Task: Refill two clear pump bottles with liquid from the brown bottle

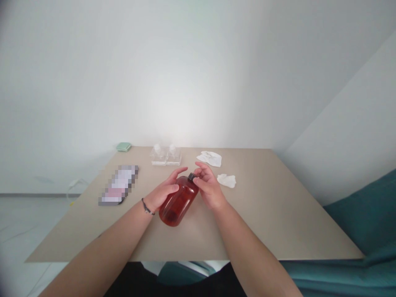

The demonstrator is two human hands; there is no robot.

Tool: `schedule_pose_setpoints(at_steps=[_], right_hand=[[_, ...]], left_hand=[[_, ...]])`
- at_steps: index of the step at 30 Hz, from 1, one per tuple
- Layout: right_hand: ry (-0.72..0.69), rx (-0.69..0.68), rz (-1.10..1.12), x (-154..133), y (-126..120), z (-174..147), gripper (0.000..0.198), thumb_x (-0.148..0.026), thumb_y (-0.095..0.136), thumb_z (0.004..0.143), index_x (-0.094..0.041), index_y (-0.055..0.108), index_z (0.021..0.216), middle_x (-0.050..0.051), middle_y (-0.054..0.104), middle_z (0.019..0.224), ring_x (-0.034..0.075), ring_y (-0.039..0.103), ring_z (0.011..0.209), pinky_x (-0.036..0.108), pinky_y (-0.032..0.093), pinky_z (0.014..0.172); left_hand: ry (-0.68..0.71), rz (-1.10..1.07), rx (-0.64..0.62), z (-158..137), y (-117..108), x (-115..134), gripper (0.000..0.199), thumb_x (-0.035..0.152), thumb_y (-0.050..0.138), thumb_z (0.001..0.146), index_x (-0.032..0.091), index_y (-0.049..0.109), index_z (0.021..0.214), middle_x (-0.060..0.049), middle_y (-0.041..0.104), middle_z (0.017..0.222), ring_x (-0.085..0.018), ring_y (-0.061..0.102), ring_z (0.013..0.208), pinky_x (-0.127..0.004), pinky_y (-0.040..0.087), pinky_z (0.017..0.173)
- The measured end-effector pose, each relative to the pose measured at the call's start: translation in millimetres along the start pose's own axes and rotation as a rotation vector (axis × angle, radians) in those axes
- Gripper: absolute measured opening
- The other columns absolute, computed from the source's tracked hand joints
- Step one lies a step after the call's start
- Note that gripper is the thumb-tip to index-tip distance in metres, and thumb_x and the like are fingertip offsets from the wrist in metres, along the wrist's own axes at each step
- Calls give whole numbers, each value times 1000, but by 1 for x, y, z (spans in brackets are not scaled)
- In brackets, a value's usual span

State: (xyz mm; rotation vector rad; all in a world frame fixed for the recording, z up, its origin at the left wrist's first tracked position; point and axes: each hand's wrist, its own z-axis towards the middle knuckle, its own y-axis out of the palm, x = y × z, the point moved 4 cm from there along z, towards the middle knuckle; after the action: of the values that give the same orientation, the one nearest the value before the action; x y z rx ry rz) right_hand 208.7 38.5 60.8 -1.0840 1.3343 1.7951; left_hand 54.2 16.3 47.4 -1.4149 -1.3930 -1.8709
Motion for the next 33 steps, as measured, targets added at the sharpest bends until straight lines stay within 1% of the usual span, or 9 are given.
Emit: schedule_pose_setpoints(at_steps=[4,8,12,17,21,25,29,31,33], right_hand=[[12,-36,38,2,1,0,49,-38,81,71,-33,65,117,0,66,106,19,60,98,34,48,90],[-43,3,12,0,0,1,40,-32,83,69,-33,68,106,-3,63,93,15,58,85,30,48,84],[-39,-8,25,-1,-1,0,41,-37,81,71,-31,68,110,0,67,106,19,60,96,34,48,90],[-4,-12,-3,0,-1,1,33,-36,83,71,-30,68,100,-1,71,94,18,63,91,36,47,91],[-14,-21,-31,1,1,1,25,-38,82,73,-27,66,90,-1,67,90,16,62,84,32,49,85],[-24,-35,-103,1,0,0,26,-41,80,76,-27,65,91,0,65,91,17,61,86,34,49,87],[-168,-30,-369,-9,-11,3,33,-47,69,85,-32,64,114,3,66,105,22,61,102,41,46,98],[-294,21,-657,-20,-22,5,37,-47,61,90,-34,62,124,5,64,121,25,56,114,47,39,107],[-354,138,-1006,-27,-39,6,34,-42,63,88,-33,65,121,8,61,130,31,49,125,56,27,114]], left_hand=[[18,-3,1,1,-1,0,69,26,71,79,30,41,142,-3,66,107,-19,65,88,-31,50,80],[3,5,-6,1,-2,-3,71,27,72,80,30,40,143,-3,66,105,-18,65,87,-31,50,80],[7,-6,1,0,-1,-1,70,27,72,79,30,42,142,-4,65,109,-20,65,90,-33,50,82],[-1,15,22,-1,0,0,72,30,74,79,31,41,143,-3,66,105,-19,65,87,-32,50,79],[28,62,22,-2,0,-1,88,34,78,77,31,28,150,-3,67,100,-20,66,86,-33,49,81],[94,169,53,-3,-2,-1,101,34,81,75,31,16,154,-3,67,99,-19,66,84,-33,49,80],[134,201,92,-2,-2,0,97,33,81,75,29,22,151,-5,67,106,-20,65,93,-35,48,88],[153,148,125,-1,-3,2,90,34,81,75,29,29,148,-5,66,113,-21,65,97,-37,49,90],[178,65,174,0,-6,5,83,35,81,74,30,36,143,-5,64,116,-22,66,98,-37,50,88]])
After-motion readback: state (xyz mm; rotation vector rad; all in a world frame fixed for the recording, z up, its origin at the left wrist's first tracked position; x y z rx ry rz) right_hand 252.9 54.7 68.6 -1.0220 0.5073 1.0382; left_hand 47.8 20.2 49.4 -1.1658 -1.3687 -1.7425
